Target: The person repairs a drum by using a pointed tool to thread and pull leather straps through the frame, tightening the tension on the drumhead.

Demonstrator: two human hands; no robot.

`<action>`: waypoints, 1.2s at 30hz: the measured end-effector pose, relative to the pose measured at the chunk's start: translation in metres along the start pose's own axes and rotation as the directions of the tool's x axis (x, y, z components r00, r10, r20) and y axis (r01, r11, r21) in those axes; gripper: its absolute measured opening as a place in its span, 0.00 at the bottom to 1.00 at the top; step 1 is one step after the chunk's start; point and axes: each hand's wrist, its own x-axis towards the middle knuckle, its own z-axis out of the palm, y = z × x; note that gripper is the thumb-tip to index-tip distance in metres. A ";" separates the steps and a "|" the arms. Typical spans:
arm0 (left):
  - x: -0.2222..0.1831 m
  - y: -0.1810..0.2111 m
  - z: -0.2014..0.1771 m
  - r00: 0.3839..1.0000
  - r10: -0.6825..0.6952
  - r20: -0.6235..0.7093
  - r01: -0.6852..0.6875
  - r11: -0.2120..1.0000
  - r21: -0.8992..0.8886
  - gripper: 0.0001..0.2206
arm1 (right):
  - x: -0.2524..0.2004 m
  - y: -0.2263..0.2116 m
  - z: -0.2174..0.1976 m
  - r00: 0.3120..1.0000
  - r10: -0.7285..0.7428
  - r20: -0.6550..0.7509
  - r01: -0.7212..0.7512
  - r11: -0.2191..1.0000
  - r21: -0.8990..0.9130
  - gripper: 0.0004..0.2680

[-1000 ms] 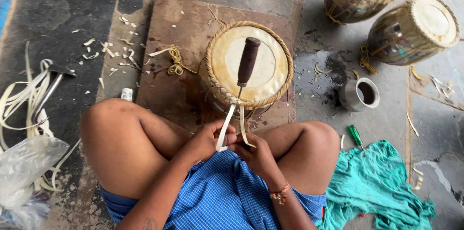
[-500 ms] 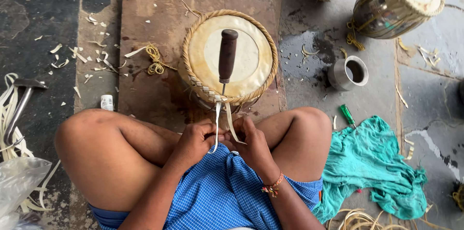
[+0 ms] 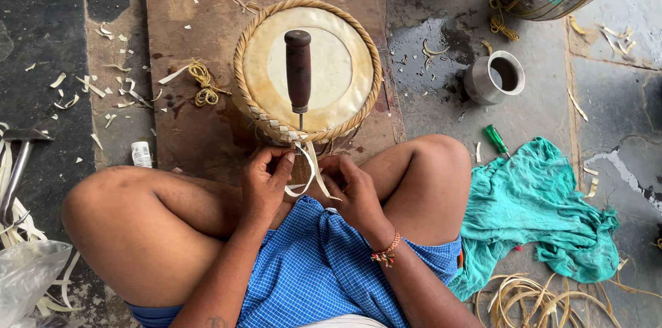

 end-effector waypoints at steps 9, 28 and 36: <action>0.000 0.003 0.003 0.997 0.045 -0.065 -0.044 0.999 0.009 0.05 | 0.005 0.013 0.005 0.997 0.043 0.061 -0.047 0.997 0.067 0.07; 0.009 -0.024 0.015 0.981 0.193 0.026 -0.191 0.978 -0.086 0.08 | 0.031 0.065 0.015 0.990 0.055 -0.130 -0.059 0.998 -0.028 0.08; 0.010 -0.025 0.020 0.975 0.221 0.013 -0.221 0.975 -0.016 0.08 | 0.032 0.062 0.014 0.970 -0.126 -0.210 0.138 0.989 0.046 0.03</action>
